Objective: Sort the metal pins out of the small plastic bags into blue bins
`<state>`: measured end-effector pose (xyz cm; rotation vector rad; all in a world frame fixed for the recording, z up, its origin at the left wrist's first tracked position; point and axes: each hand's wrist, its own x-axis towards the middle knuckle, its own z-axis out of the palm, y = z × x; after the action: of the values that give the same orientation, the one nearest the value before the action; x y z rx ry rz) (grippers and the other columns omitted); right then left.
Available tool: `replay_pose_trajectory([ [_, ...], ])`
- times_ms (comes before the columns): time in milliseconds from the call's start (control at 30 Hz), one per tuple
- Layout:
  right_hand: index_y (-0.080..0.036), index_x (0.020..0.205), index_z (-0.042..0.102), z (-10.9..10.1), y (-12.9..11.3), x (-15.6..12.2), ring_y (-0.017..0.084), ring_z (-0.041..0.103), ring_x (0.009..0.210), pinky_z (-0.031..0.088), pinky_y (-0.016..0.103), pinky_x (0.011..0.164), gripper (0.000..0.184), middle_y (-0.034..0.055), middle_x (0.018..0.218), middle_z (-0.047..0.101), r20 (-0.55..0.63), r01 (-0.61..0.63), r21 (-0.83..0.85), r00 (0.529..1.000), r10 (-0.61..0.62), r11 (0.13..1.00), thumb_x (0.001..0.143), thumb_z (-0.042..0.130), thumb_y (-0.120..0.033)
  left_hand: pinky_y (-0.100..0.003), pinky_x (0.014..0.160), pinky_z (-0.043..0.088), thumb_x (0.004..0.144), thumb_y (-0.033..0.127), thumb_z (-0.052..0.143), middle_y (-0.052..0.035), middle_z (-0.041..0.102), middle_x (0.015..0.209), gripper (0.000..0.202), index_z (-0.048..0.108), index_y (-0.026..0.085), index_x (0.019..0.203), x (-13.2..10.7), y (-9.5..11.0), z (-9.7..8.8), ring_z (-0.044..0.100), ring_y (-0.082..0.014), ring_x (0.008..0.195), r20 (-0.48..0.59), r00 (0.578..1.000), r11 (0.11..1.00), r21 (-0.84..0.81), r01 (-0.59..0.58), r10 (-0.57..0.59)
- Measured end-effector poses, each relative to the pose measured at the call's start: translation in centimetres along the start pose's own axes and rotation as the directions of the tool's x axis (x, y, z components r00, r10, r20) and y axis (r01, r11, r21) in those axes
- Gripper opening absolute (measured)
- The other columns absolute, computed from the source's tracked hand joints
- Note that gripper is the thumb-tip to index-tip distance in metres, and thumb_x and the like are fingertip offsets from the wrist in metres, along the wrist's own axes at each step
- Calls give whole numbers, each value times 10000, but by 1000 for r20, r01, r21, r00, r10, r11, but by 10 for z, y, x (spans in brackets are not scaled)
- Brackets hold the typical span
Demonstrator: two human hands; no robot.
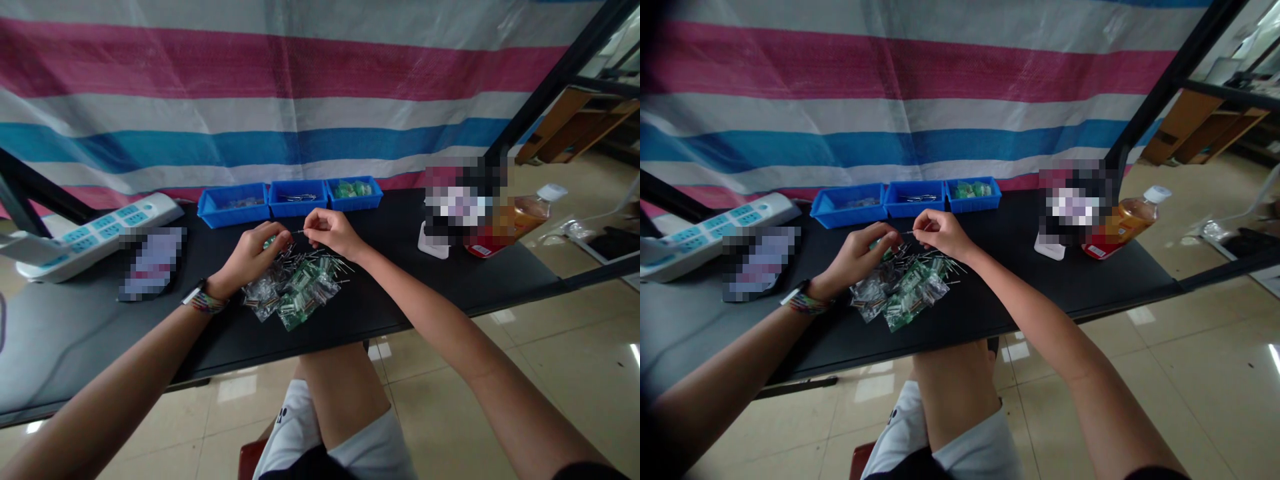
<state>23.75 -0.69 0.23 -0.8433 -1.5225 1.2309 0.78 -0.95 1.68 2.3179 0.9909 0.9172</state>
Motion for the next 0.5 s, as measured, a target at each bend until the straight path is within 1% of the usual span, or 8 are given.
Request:
replay_pose_trajectory([
  [67,-200,833,630,1,2,1,141,639,657,554,253,578,385,-25,726,635,1,-18,17,1000,18,1000,750,896,-464,-334,776,509,1058,526,532,-59,731,844,397,686,215,864,-1,-1,0,671,-227,813,0,1000,1000,-7,-4,4],
  [167,-190,828,640,1,2,1,125,621,613,560,256,577,420,-26,708,640,13,-18,39,1000,17,999,743,908,-502,-329,771,502,1049,522,557,-57,732,860,370,684,207,901,-1,0,-1,670,-223,814,-1,1000,1000,-7,-5,5],
  [300,-183,815,646,1,1,0,112,610,578,554,254,569,425,-19,712,650,16,-12,35,1000,11,999,787,880,-538,-327,778,505,1072,496,519,-48,723,830,392,671,207,856,-2,2,-2,671,-212,794,-3,1000,1000,-20,3,-3],
  [367,-180,847,660,1,1,-1,112,621,587,555,255,576,400,-8,752,670,7,2,39,1000,-2,999,814,860,-525,-329,769,505,1083,492,503,-48,712,807,424,667,209,813,-2,2,-1,666,-209,779,-6,1000,1000,-23,10,-10],
  [500,-189,896,666,0,2,-1,114,650,606,570,260,613,318,-18,790,679,-18,54,74,998,-53,996,798,867,-415,-336,762,506,1094,508,495,-51,704,780,459,685,212,798,-2,0,0,660,-212,758,-19,1000,999,-39,7,-8],
])
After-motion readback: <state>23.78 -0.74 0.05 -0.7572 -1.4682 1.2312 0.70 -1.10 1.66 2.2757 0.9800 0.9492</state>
